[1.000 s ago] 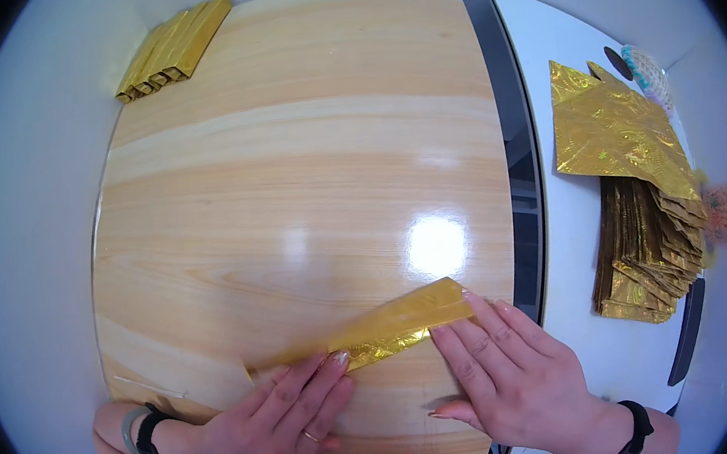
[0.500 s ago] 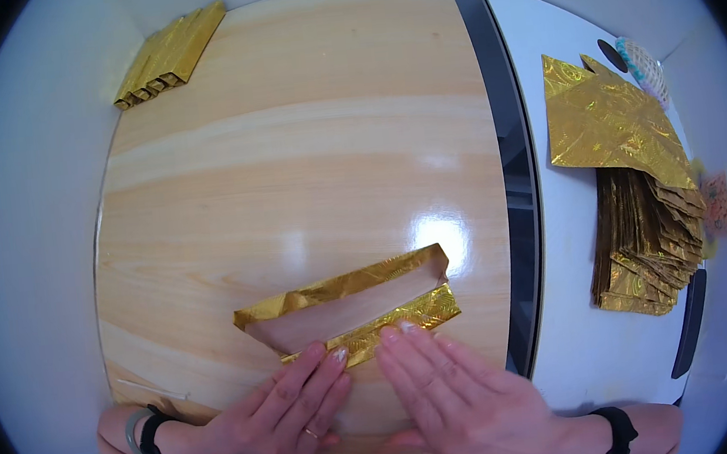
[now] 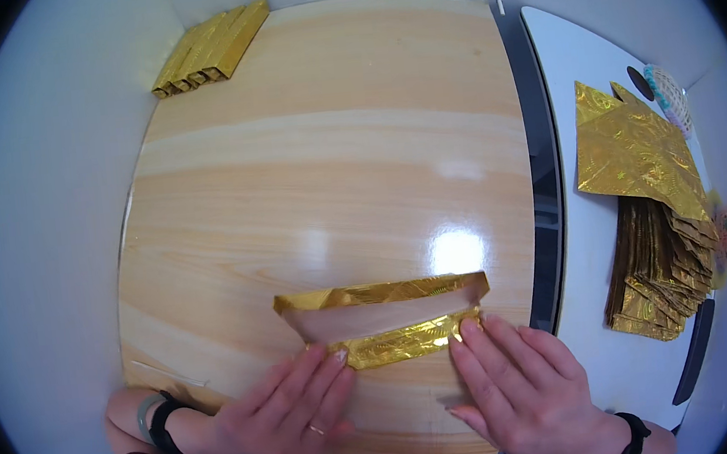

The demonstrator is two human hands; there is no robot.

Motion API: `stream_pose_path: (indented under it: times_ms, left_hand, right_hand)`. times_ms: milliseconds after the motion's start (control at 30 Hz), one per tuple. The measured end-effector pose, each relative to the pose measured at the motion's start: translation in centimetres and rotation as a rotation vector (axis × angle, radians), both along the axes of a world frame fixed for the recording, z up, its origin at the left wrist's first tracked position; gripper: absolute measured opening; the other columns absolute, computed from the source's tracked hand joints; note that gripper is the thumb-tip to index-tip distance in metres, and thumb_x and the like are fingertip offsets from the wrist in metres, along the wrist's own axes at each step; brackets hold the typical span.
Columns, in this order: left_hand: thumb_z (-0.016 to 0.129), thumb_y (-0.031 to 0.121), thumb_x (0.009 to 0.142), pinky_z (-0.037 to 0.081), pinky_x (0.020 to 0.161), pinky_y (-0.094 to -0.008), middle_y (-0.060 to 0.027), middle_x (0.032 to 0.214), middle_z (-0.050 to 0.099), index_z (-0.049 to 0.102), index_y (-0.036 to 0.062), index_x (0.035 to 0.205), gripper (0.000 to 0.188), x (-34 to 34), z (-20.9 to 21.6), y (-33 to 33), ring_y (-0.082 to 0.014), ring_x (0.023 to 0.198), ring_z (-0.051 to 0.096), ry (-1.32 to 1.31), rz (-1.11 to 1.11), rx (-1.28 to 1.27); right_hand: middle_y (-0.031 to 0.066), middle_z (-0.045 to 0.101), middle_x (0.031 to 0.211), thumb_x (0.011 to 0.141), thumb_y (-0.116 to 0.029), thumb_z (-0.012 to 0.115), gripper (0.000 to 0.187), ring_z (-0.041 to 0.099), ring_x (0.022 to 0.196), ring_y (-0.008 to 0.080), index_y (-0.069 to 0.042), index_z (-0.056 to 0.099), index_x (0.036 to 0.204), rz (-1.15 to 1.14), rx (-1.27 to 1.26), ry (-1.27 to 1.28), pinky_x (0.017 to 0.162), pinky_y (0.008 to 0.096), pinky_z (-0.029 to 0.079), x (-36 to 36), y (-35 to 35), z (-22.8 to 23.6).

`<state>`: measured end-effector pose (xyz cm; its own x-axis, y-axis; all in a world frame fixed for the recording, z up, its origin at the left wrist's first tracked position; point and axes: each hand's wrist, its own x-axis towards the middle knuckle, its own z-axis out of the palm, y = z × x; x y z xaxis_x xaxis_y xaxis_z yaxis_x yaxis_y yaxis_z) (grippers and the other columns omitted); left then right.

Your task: Folding gold-foil joss paper into a rectangular strip shape.

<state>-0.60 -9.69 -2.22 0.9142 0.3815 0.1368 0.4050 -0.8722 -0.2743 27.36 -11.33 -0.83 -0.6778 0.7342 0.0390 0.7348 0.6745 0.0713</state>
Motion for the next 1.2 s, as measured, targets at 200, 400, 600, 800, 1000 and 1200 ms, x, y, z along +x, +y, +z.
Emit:
stream_pose_path:
  times_ms: [200, 400, 600, 800, 1000, 1200]
  left_hand:
    - [0.063, 0.033, 0.089, 0.053, 0.084, -0.0354, -0.0162, 0.111, 0.068, 0.065, -0.0038, 0.110, 0.042, -0.5, -0.4, 2.2, -0.0279, 0.104, 0.061, -0.154, 0.196, -0.023]
    - [0.068, 0.045, 0.080, 0.050, 0.092, -0.0407, -0.0179, 0.127, 0.059, 0.057, -0.0032, 0.122, 0.065, 1.4, 0.2, 2.4, -0.0312, 0.109, 0.057, -0.219, 0.349, -0.283]
    - [0.072, 0.046, 0.076, 0.023, 0.108, -0.0631, -0.0130, 0.153, 0.032, 0.047, 0.0129, 0.139, 0.076, -0.3, -0.8, 6.3, -0.0348, 0.132, 0.037, -0.108, 0.174, -0.667]
    - [0.075, 0.029, 0.076, 0.025, 0.107, -0.0614, -0.0094, 0.141, 0.041, 0.052, 0.0273, 0.138, 0.066, -0.2, 0.2, 8.5, -0.0354, 0.132, 0.033, -0.116, 0.062, -0.681]
    - [0.076, 0.018, 0.074, 0.040, 0.097, -0.0383, -0.0025, 0.116, 0.055, 0.065, 0.0177, 0.123, 0.050, -0.3, 0.1, 9.3, -0.0287, 0.116, 0.044, -0.231, -0.073, -0.648]
    - [0.061, 0.015, 0.092, 0.048, 0.081, -0.0324, -0.0038, 0.106, 0.058, 0.066, 0.0106, 0.107, 0.016, 1.7, 3.6, 8.2, -0.0243, 0.095, 0.056, -0.132, 0.735, -1.440]
  right_hand:
    - [0.0044, 0.067, 0.117, 0.086, -0.036, 0.065, 0.039, 0.053, 0.097, 0.0160, -0.008, 0.068, 0.113, 0.252, 0.018, 0.159, 0.081, 0.0270, 0.038, -1.4, -0.5, -0.1]
    - [0.0135, 0.055, 0.135, 0.088, -0.024, 0.054, 0.041, 0.055, 0.117, 0.0256, -0.003, 0.062, 0.122, 0.398, -0.193, 0.234, 0.093, 0.0357, 0.047, -3.9, -2.4, -0.9]
    - [0.0081, 0.065, 0.104, 0.067, -0.009, 0.072, 0.037, 0.062, 0.086, 0.0250, -0.013, 0.068, 0.103, 0.217, -0.180, 0.477, 0.066, 0.0314, 0.049, 0.9, 0.8, 0.5]
    - [0.0071, 0.063, 0.114, 0.072, -0.006, 0.067, 0.035, 0.062, 0.103, 0.0268, -0.005, 0.066, 0.106, 0.068, -0.009, 0.415, 0.084, 0.0389, 0.053, -0.2, 5.0, -0.7]
    - [0.0060, 0.062, 0.116, 0.072, -0.011, 0.067, 0.036, 0.062, 0.102, 0.0228, -0.010, 0.070, 0.108, 0.197, -0.078, 0.371, 0.082, 0.0320, 0.054, 0.1, 4.5, -1.1]
    - [0.0100, 0.061, 0.123, 0.073, -0.013, 0.066, 0.039, 0.059, 0.113, 0.0267, -0.013, 0.070, 0.111, 0.152, -0.058, 0.362, 0.087, 0.0334, 0.054, -0.4, 5.1, -1.0]
